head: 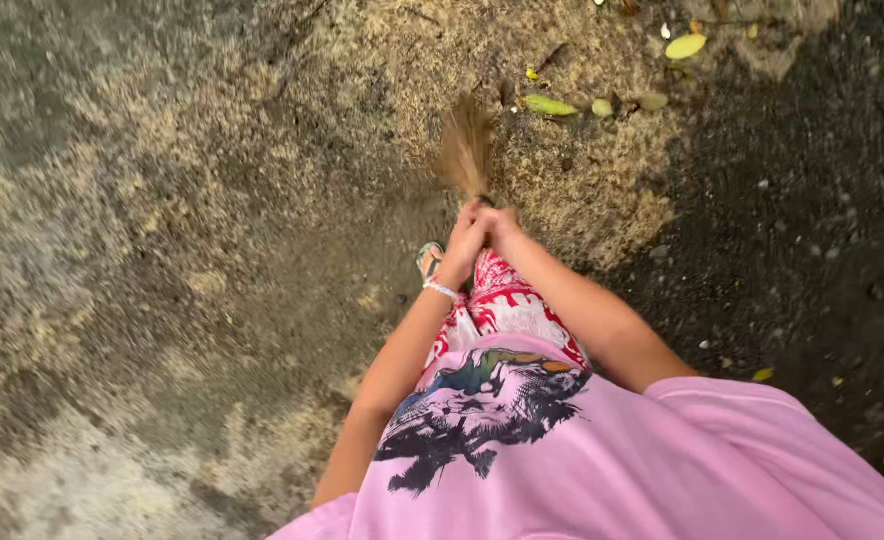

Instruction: The person sweeps an outdoor concrete ground using a handheld bundle of sticks, moving leaves and debris together.

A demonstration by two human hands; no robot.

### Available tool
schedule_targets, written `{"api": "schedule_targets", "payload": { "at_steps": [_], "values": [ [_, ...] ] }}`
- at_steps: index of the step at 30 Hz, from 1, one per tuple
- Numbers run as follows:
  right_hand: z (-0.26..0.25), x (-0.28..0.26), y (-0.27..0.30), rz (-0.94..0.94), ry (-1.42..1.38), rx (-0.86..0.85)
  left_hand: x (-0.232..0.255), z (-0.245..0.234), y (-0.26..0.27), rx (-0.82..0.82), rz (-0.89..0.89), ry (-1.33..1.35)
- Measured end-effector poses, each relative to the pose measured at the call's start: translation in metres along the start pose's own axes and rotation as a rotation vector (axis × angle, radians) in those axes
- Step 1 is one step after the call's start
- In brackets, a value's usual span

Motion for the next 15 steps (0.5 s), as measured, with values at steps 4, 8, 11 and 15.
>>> {"api": "schedule_targets", "payload": {
  "at_steps": [4, 8, 11, 15],
  "values": [
    [0.038, -0.001, -0.003, -0.159, 0.023, -0.008, 0.02, -0.016, 0.004, 0.17, 0.153, -0.38],
    [0.05, 0.041, 0.001, -0.16, 0.074, -0.216, 0.025, -0.056, 0.069, 0.24, -0.177, 0.152],
    [0.056, 0.113, 0.017, 0.705, 0.337, -0.525, 0.048, -0.054, 0.111, 0.205, -0.331, 0.344],
    [0.062, 0.107, 0.021, 0.677, 0.154, -0.554, 0.047, -0.045, 0.114, 0.351, -0.454, 0.177]
  ]
}}
Point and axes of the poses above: each hand's wrist, its own y-axis away from the middle knuckle, its own z-axis out of the palm, x = y × z, the point moved 7 cm from there along -y, towards the middle knuckle, and after that the axes turned 3 degrees about -z, right-handed, at the moved point
